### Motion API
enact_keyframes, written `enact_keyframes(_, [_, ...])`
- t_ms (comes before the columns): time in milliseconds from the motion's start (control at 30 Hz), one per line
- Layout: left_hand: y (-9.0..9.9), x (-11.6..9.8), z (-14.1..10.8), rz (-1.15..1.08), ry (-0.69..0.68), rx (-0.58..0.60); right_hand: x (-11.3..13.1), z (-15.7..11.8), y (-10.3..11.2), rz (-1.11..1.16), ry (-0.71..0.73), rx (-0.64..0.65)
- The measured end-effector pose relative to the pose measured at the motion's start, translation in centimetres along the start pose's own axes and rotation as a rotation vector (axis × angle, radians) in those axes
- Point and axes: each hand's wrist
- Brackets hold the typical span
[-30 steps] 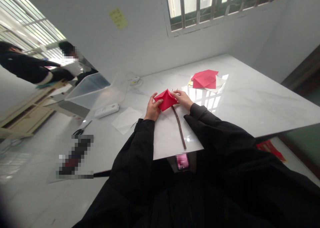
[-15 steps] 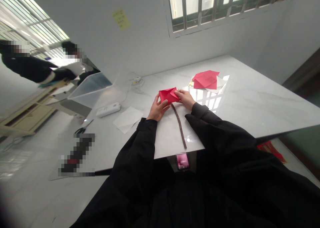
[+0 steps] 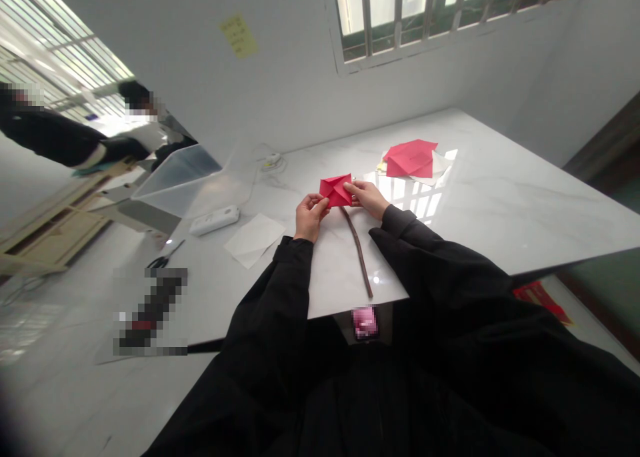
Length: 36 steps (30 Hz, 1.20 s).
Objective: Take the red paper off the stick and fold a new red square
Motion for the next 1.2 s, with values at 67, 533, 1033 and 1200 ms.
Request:
enact_keyframes(67, [-0.1,0.0,-0.1,-0.004,-0.005,0.01,-0.3,0.1,0.1,-0.018,0.025,0.006])
enact_keyframes(533, [0.1,-0.1,0.3,-0.065,0.121,0.137,-1.2,0.6,0.4,-0.172,0.176,0.094])
enact_keyframes(1033, [-0.2,0.3,0.1,-0.108,0.083,0.151,-1.1,0.4,0.5,-0.266,0.161,0.111])
enact_keyframes(1200, [0.0,0.6,0.3,-0.103,0.052,0.13,-1.0,0.3,0.5,-0.252,0.161,0.112])
Point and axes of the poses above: each hand's wrist, its own z-axis towards the middle knuckle, its own y-axis out of the back of the hand, x = y × z, and after that the axes turned 4 degrees about -z, right-handed
